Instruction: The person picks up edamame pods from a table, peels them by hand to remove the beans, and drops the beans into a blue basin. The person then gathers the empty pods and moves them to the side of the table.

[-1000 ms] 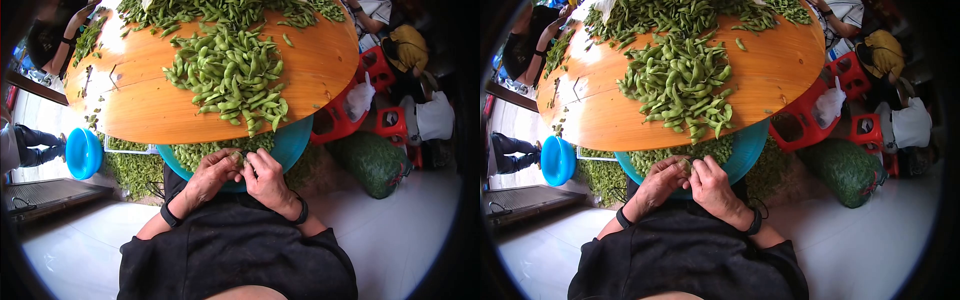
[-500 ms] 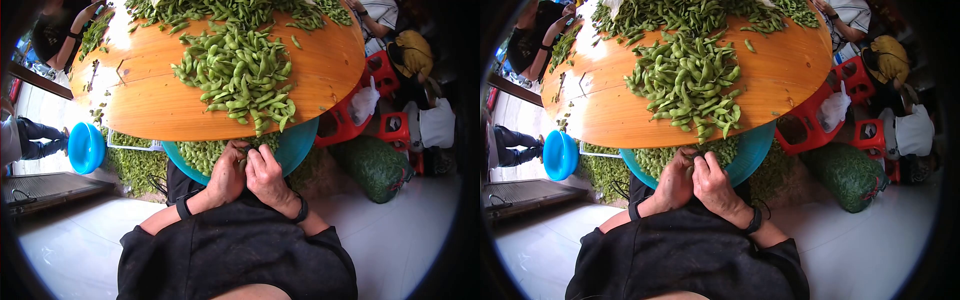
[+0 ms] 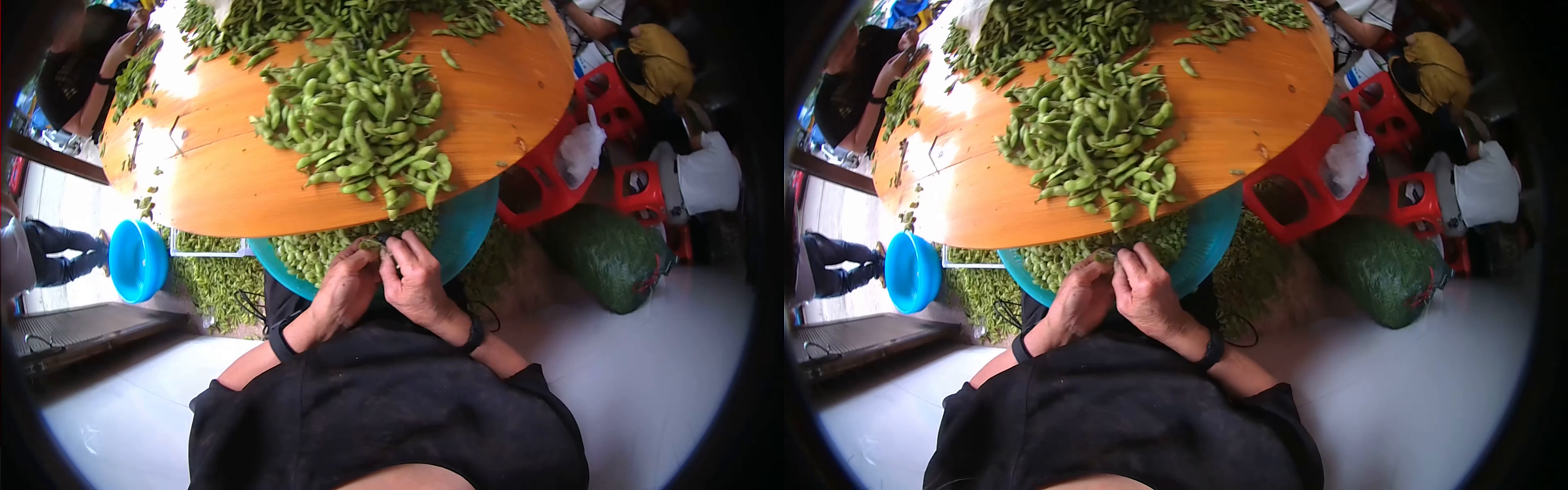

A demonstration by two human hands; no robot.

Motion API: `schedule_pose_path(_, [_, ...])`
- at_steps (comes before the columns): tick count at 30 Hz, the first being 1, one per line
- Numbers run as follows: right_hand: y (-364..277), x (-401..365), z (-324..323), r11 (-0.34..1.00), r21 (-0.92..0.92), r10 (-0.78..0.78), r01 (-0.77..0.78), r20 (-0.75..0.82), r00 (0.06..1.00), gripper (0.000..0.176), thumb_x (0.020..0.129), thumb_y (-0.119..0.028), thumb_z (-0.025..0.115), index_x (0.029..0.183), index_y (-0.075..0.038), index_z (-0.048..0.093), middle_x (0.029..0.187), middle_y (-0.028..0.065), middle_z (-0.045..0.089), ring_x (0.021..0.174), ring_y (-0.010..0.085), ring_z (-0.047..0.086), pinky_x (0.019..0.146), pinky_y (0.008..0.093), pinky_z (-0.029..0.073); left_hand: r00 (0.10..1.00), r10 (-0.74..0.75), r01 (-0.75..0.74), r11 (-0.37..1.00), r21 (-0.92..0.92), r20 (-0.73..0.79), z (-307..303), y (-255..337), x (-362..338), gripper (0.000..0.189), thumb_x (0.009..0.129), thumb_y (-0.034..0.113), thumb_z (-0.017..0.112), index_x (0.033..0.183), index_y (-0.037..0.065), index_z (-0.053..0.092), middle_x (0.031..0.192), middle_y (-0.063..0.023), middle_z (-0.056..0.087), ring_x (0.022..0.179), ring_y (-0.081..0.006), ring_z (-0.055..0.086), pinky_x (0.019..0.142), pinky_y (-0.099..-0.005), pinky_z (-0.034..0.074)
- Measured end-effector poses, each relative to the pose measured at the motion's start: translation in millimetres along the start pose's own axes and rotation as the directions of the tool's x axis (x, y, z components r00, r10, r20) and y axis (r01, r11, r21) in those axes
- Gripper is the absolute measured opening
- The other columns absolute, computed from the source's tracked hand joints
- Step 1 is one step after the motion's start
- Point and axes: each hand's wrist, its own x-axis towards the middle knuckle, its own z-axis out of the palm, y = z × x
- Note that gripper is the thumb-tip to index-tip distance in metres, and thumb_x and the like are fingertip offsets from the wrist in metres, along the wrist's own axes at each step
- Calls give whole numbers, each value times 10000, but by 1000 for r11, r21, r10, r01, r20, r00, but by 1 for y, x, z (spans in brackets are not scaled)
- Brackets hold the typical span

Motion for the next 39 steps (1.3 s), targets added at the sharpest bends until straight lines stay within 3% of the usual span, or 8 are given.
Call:
schedule_pose_path(13, [5, 0, -2, 992, 120, 18, -25, 51, 999, 173, 847, 34, 587, 1019, 37, 586, 905, 189, 536, 759, 393, 595, 647, 437, 518, 996, -17, -10, 959, 285, 91, -7, 20, -9, 370, 915, -29, 520, 1283, -8, 495, 953, -47, 607, 825, -135, 569, 764, -279, 459])
schedule_pose_path(15, [6, 2, -7, 994, 110, -32, 30, 12, 999, 180, 829, 58, 592, 1007, 36, 588, 875, 171, 529, 719, 362, 592, 612, 407, 502, 980, 57, -168, 753, 636, 191, -14, 23, -11, 316, 944, 11, 553, 1259, -14, 536, 941, -51, 631, 849, -130, 604, 771, -262, 477])
schedule_pose_path(21, [-12, 11, -80, 985, -30, -174, 173, -33, 984, 166, 792, 91, 606, 940, 21, 586, 831, 127, 521, 646, 270, 567, 559, 362, 470, 907, 295, -402, 393, 827, 301, -5, 32, -22, 166, 918, 82, 662, 1052, -16, 675, 955, -84, 709, 857, -170, 674, 763, -289, 523])
schedule_pose_path(22, [-14, 11, -97, 982, -112, -158, 151, -51, 986, 155, 789, 88, 594, 930, 25, 583, 826, 130, 522, 661, 272, 570, 569, 358, 474, 854, 337, -467, 162, 869, 396, 0, 37, -26, 151, 910, 90, 674, 1018, -15, 689, 936, -98, 715, 837, -183, 679, 749, -293, 525])
schedule_pose_path(26, [23, 15, -144, 867, -418, 102, -272, -385, 917, 125, 868, 25, 573, 990, 55, 577, 845, 190, 569, 722, 383, 586, 633, 432, 474, 817, 408, -501, 148, 853, 408, 16, 45, -29, 140, 900, 82, 682, 1006, -10, 692, 923, -124, 708, 769, -210, 682, 696, -309, 527])
schedule_pose_path(30, [43, 15, -153, 826, -507, 12, -248, -424, 906, 168, 878, 24, 577, 1044, 48, 590, 876, 203, 618, 775, 386, 628, 668, 429, 500, 550, 565, -680, -125, 722, 615, 39, 52, -24, 163, 849, 14, 705, 1004, -2, 660, 843, -120, 670, 715, -251, 667, 640, -301, 523])
schedule_pose_path(35, [44, 10, -128, 881, -432, 43, -195, -338, 940, 209, 857, 38, 589, 1064, 51, 618, 862, 203, 628, 767, 375, 640, 658, 412, 508, 411, 520, -521, -540, 661, 749, 58, 51, -15, 421, 751, 114, 817, 1095, -10, 609, 882, -108, 646, 679, -246, 651, 556, -330, 524])
schedule_pose_path(39, [33, 12, -117, 901, -404, 35, -159, -297, 954, 188, 858, 46, 589, 1044, 55, 614, 858, 199, 623, 756, 373, 638, 647, 406, 507, 382, 576, -397, -604, 691, 723, 68, 49, -10, 414, 767, 167, 811, 1080, -8, 603, 881, -102, 636, 673, -251, 649, 547, -343, 523])
